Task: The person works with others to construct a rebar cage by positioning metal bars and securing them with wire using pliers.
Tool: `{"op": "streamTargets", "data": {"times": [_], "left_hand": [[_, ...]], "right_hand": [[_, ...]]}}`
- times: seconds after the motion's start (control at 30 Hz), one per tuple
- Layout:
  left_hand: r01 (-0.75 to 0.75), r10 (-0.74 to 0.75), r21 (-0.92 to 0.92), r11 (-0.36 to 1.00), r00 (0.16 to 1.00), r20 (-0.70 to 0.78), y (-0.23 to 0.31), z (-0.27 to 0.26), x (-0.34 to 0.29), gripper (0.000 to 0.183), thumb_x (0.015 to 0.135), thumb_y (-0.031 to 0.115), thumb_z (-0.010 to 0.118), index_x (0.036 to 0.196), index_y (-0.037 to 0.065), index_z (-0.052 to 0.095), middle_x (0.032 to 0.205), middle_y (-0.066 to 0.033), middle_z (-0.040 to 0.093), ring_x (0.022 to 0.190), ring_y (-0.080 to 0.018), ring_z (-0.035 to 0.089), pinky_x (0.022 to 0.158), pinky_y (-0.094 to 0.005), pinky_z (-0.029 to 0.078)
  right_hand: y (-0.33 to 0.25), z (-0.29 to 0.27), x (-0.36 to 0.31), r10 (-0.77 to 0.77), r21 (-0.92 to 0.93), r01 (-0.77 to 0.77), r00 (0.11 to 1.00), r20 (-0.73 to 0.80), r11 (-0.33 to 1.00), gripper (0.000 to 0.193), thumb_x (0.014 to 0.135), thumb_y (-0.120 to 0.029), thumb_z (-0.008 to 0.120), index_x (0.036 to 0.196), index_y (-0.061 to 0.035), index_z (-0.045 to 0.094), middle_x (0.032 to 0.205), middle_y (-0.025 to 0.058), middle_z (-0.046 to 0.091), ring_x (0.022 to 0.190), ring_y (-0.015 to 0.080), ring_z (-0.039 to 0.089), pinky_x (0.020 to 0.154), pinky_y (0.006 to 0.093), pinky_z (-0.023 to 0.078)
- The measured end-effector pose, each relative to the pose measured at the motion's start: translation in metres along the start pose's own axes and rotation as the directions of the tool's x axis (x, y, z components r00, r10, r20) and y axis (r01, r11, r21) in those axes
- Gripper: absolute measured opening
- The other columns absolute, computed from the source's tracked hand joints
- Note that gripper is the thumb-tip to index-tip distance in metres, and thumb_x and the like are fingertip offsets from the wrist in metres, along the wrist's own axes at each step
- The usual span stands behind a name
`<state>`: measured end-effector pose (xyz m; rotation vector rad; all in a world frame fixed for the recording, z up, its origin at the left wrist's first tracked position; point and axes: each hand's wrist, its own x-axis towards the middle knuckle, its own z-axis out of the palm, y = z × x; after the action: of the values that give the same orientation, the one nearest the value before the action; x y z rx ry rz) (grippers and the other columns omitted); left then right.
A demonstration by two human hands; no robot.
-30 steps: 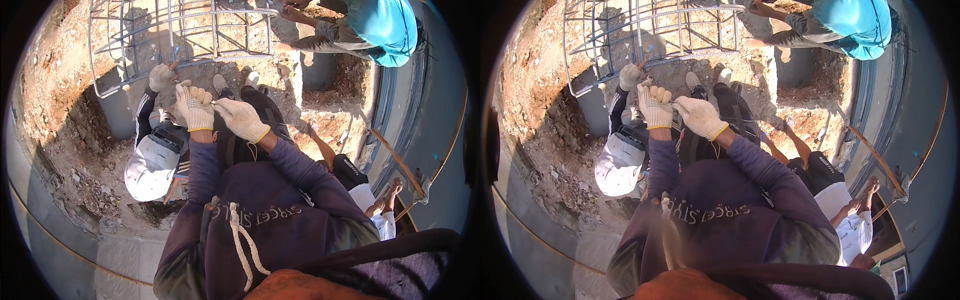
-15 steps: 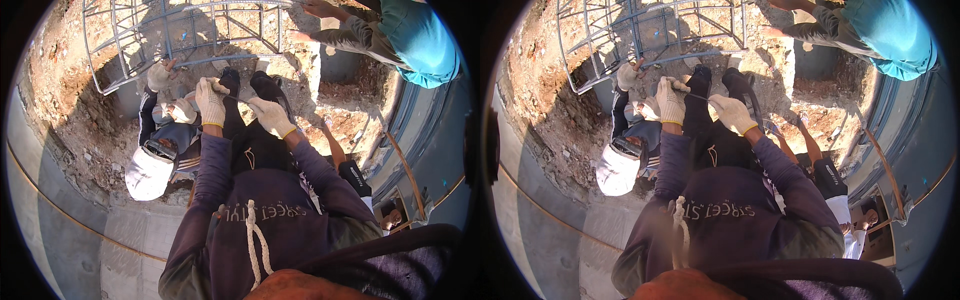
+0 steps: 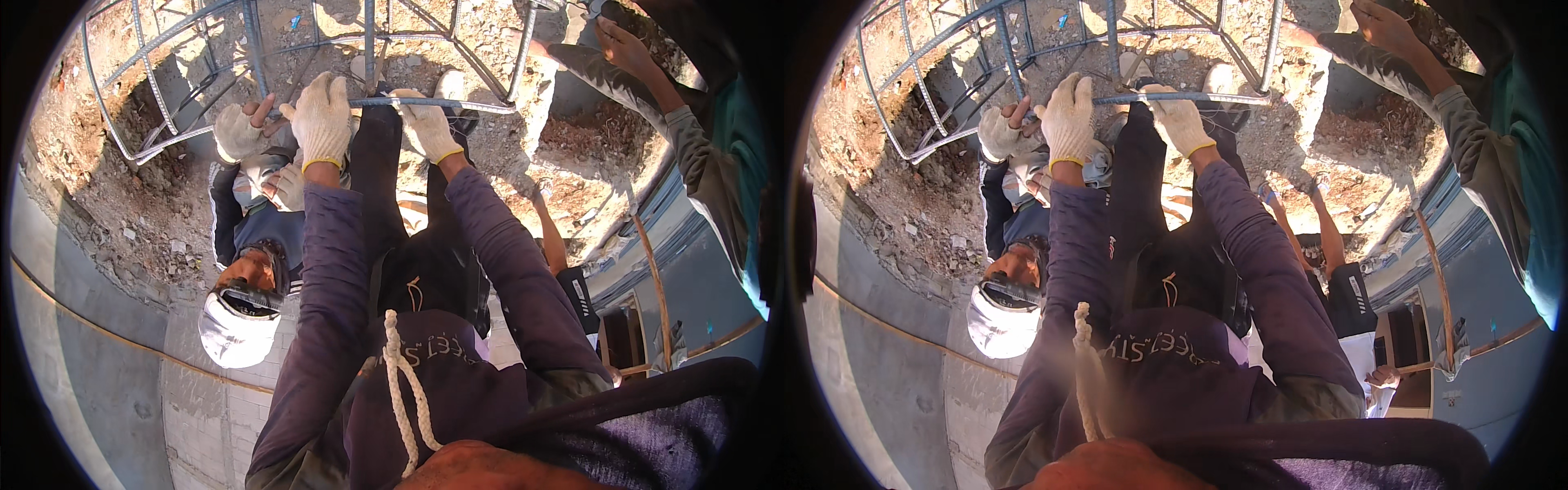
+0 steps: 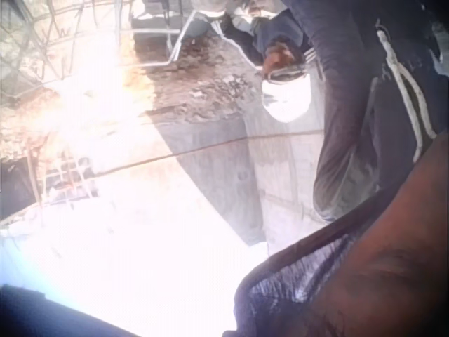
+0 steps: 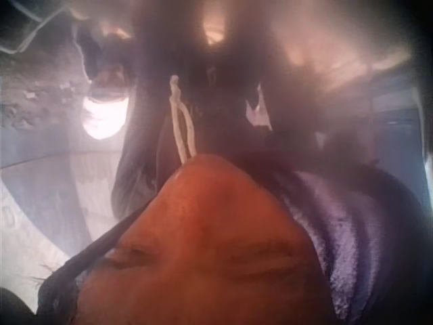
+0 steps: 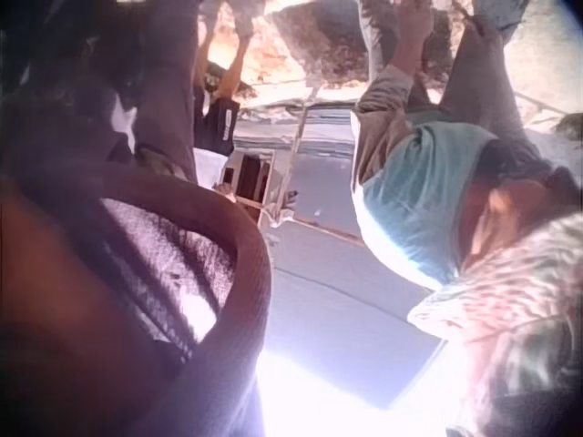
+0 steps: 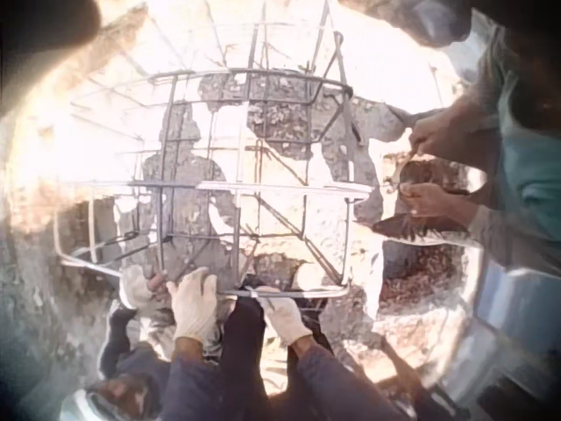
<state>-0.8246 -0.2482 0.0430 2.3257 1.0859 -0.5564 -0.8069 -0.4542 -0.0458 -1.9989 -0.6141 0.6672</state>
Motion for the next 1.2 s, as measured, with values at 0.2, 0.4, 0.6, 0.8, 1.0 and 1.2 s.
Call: {"op": "streamTargets", "data": {"times": [0.2,0.4,0.6,0.8,1.0,1.2], "left_hand": [[0.123,-0.114,-0.13,0.984,0.991,0.072,0.024,0.004,0.017,0.05,0.1,0.048,0.046,0.119,0.009,0.071,0.119,-0.0124,0.071,0.119,-0.0354,0.062,0.114,-0.0679,0.007],[-0.031,0.03,-0.164,0.986,0.999,-0.013,0.009,-0.004,0.003,0.042,0.097,0.043,0.053,0.106,0.008,0.075,0.106,-0.0119,0.074,0.107,-0.0346,0.066,0.112,-0.0635,0.02],[-0.034,0.034,-0.168,0.985,0.999,-0.003,0.025,-0.017,-0.015,0.032,0.094,0.032,0.06,0.095,0.002,0.071,0.09,-0.0197,0.071,0.086,-0.0403,0.068,0.08,-0.0454,0.051],[0.006,0.013,-0.282,0.959,0.998,0.065,0.012,0.001,-0.043,0.029,0.095,0.026,0.06,0.093,-0.001,0.069,0.087,-0.0224,0.07,0.084,-0.0414,0.068,0.076,-0.0449,0.052],[0.029,0.011,-0.412,0.911,0.995,0.095,0.009,0.013,-0.049,0.029,0.095,0.026,0.061,0.097,-0.002,0.068,0.089,-0.0221,0.069,0.085,-0.0409,0.067,0.075,-0.0429,0.052],[0.062,0.011,-0.501,0.863,0.99,0.141,0.003,0.015,-0.049,0.026,0.096,0.024,0.06,0.098,-0.001,0.067,0.09,-0.0214,0.069,0.086,-0.0402,0.067,0.077,-0.0423,0.052]], "right_hand": [[0.006,-0.022,0.007,0.074,-0.169,-0.045,0.982,0.174,0.985,0.027,0.094,-0.013,0.059,0.122,-0.0127,0.06,0.107,0.0086,0.064,0.102,0.031,0.063,0.087,0.041,0.052],[0.005,-0.018,0.008,0.05,-0.075,-0.041,0.992,0.119,0.996,0.025,0.097,-0.015,0.058,0.122,-0.0133,0.059,0.102,0.0111,0.065,0.099,0.0325,0.064,0.085,0.0411,0.053],[-0.004,-0.004,0.001,0.254,0.006,-0.257,0.958,0.131,0.967,0.025,0.1,-0.022,0.055,0.12,-0.0091,0.064,0.106,0.0154,0.069,0.101,0.0365,0.065,0.079,0.0437,0.053],[-0.079,0.002,-0.003,0.586,0.394,-0.569,0.805,0.09,0.722,0.031,0.1,-0.021,0.055,0.115,0.004,0.066,0.107,0.0232,0.07,0.104,0.0384,0.067,0.089,0.0395,0.051],[-0.102,0.002,0.001,0.574,0.376,-0.532,0.819,-0.001,0.759,0.03,0.1,-0.02,0.054,0.116,0.0041,0.065,0.106,0.0244,0.069,0.103,0.0394,0.066,0.088,0.0406,0.051],[-0.12,0.015,0.004,0.616,0.44,-0.54,0.787,-0.038,0.717,0.03,0.102,-0.017,0.051,0.119,0.0036,0.063,0.112,0.0239,0.067,0.104,0.0405,0.065,0.087,0.0411,0.051]]}}
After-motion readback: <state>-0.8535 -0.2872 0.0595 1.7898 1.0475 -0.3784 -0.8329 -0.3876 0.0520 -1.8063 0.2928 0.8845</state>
